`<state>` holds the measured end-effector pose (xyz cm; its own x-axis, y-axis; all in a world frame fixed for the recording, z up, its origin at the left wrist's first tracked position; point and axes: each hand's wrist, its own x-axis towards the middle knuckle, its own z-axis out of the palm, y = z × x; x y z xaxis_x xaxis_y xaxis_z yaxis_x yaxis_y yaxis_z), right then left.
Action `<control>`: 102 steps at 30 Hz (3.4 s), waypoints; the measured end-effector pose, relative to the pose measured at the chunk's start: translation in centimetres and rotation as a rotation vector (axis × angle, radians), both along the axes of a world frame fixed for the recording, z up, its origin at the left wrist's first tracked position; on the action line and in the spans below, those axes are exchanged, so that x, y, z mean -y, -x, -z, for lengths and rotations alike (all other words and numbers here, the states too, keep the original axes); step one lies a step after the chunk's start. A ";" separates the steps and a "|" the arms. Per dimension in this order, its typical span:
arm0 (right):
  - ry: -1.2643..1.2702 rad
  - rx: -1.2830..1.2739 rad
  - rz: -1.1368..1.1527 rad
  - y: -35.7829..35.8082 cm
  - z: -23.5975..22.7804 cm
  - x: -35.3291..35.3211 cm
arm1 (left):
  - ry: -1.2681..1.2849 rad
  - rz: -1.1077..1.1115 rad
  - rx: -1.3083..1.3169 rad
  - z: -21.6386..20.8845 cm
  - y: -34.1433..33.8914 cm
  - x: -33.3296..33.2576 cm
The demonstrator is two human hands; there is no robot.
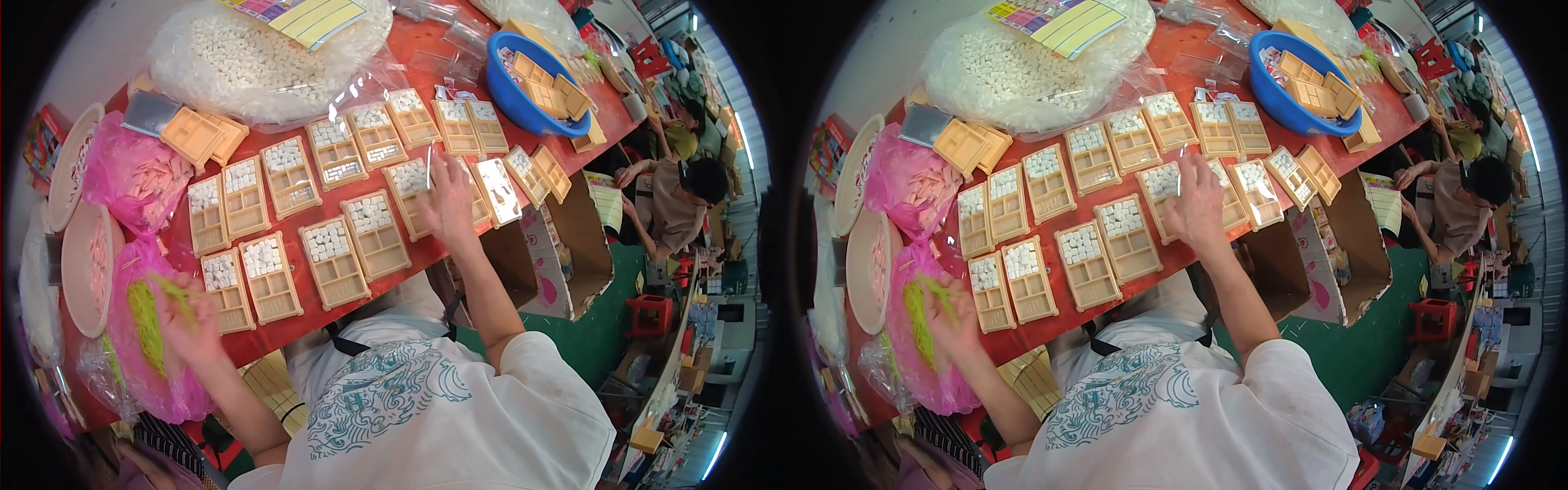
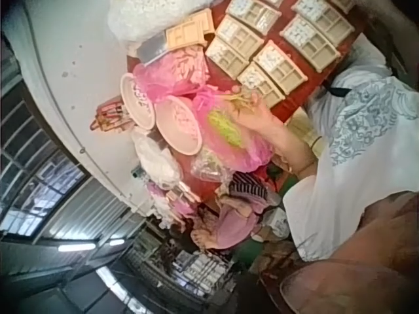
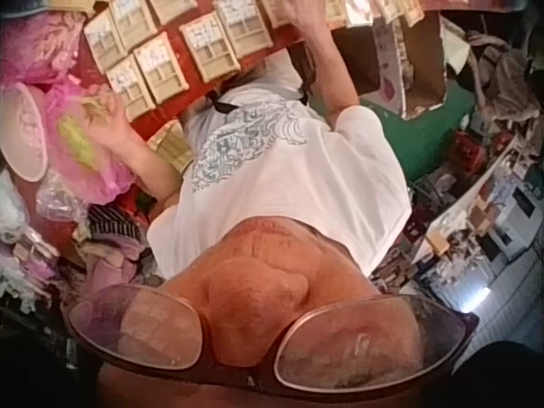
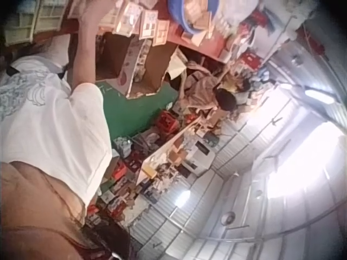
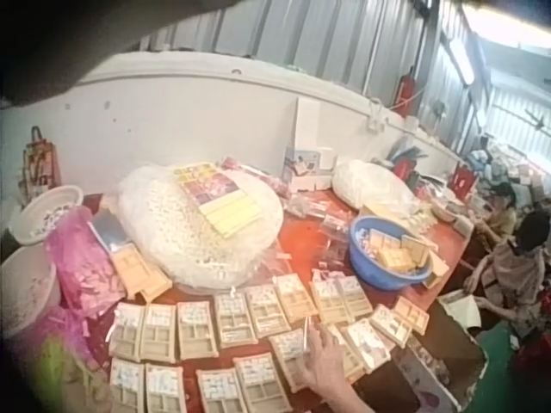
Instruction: Assembling small decorative components and labels into plastic tray compartments at a workshop table.
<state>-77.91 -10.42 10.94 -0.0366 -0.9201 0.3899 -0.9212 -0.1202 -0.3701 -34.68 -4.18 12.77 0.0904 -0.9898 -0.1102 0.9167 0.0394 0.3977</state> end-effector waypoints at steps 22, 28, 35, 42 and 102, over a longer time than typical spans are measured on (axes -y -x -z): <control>-0.411 0.458 -0.398 -3.1 -3.7 3.6 | -0.303 0.545 0.034 1.6 18.3 3.8; -0.499 1.143 -0.492 -11.8 -2.6 1.5 | -0.270 0.455 -0.066 2.8 18.0 5.0; -0.265 0.947 -0.607 -17.6 -0.3 1.4 | -0.338 0.113 -0.050 2.6 16.2 5.5; -0.374 0.700 -0.765 -19.5 -3.0 4.5 | -0.274 0.200 -0.105 2.5 11.9 4.9; -0.780 0.438 -0.889 -21.1 -3.6 3.7 | -0.248 0.170 -0.128 3.5 9.5 -2.5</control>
